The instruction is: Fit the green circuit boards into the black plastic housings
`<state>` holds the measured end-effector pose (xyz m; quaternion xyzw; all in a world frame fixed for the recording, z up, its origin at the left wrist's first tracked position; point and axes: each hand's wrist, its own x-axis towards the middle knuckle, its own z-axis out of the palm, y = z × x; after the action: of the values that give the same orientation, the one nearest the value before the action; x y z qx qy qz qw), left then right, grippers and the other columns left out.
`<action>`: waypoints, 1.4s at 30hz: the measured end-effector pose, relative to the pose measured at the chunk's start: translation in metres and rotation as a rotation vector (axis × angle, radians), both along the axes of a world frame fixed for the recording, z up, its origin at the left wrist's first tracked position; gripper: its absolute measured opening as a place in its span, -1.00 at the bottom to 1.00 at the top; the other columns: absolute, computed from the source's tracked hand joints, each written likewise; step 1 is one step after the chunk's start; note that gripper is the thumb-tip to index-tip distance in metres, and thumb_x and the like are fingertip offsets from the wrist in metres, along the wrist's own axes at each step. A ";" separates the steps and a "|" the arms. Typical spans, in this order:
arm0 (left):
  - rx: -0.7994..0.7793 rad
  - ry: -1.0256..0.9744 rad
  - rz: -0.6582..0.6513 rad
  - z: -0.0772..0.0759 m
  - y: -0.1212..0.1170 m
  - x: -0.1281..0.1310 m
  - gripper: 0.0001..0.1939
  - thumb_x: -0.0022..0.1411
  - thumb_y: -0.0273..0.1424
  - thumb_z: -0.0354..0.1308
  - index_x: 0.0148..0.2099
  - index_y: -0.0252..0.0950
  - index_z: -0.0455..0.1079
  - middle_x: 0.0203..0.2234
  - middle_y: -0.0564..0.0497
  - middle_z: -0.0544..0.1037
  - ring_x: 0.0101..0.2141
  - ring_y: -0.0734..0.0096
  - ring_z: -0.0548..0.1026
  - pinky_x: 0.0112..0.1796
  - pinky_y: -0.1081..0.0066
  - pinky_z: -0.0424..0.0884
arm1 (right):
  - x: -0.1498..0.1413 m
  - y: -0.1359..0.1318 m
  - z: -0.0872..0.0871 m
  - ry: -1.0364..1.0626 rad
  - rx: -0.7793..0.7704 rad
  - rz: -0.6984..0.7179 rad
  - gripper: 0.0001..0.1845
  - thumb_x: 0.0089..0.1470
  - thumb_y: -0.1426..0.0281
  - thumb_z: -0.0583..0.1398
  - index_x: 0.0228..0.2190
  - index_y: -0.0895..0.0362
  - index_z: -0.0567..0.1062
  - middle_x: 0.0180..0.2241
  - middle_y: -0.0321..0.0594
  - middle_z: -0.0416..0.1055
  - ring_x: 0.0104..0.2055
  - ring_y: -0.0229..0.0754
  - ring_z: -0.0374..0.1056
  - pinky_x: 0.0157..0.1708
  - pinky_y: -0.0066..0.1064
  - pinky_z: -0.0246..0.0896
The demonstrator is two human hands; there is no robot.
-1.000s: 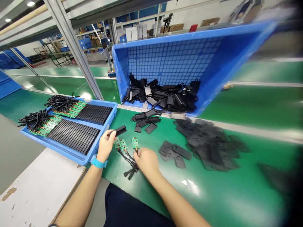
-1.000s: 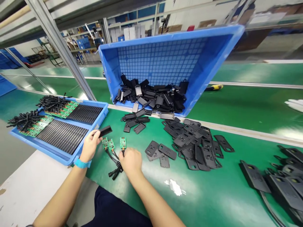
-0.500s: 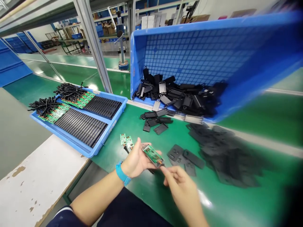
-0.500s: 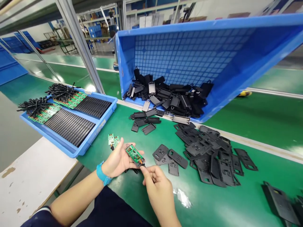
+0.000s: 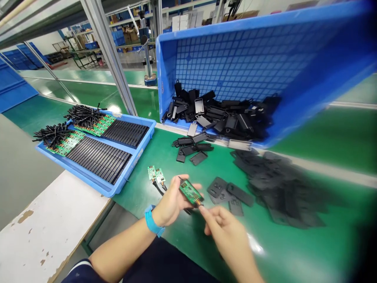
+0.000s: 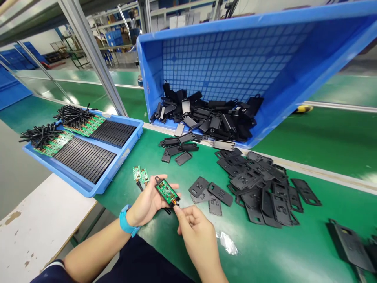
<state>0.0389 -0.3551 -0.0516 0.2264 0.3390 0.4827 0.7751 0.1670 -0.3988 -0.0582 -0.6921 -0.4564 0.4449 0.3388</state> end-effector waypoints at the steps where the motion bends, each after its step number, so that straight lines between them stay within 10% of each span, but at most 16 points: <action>1: 0.009 0.007 -0.011 0.000 0.000 0.000 -0.67 0.23 -0.14 -0.17 -0.07 -0.24 0.06 -0.23 -0.14 0.43 -0.29 0.26 0.48 -0.25 0.19 0.32 | 0.000 0.000 -0.001 0.007 -0.002 0.001 -0.60 -0.08 0.06 0.12 -0.66 0.12 0.31 -0.80 -0.36 0.25 -0.75 -0.36 -0.01 -0.72 -0.52 -0.09; 15: 0.006 0.103 0.024 -0.005 0.001 0.004 -0.59 0.07 -0.40 0.17 -0.11 -0.23 0.02 -0.20 -0.10 0.42 -0.26 0.31 0.48 -0.23 0.24 0.32 | -0.003 -0.001 -0.006 0.088 0.018 0.024 -0.64 -0.06 0.09 0.12 -0.62 0.12 0.31 -0.77 -0.38 0.23 -0.72 -0.36 0.01 -0.69 -0.53 -0.08; 42: 0.085 0.202 0.128 -0.012 -0.002 0.006 -0.68 0.13 -0.28 0.08 -0.13 -0.29 0.10 -0.28 -0.13 0.49 -0.29 0.25 0.50 -0.28 0.22 0.39 | -0.006 0.006 -0.010 0.217 -0.019 0.043 -0.65 -0.08 0.09 0.13 -0.57 0.13 0.34 -0.73 -0.38 0.23 -0.72 -0.36 0.00 -0.70 -0.52 -0.10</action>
<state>0.0449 -0.3572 -0.0633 0.2844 0.4085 0.5196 0.6944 0.1614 -0.3933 -0.0681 -0.6332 -0.4275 0.5286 0.3699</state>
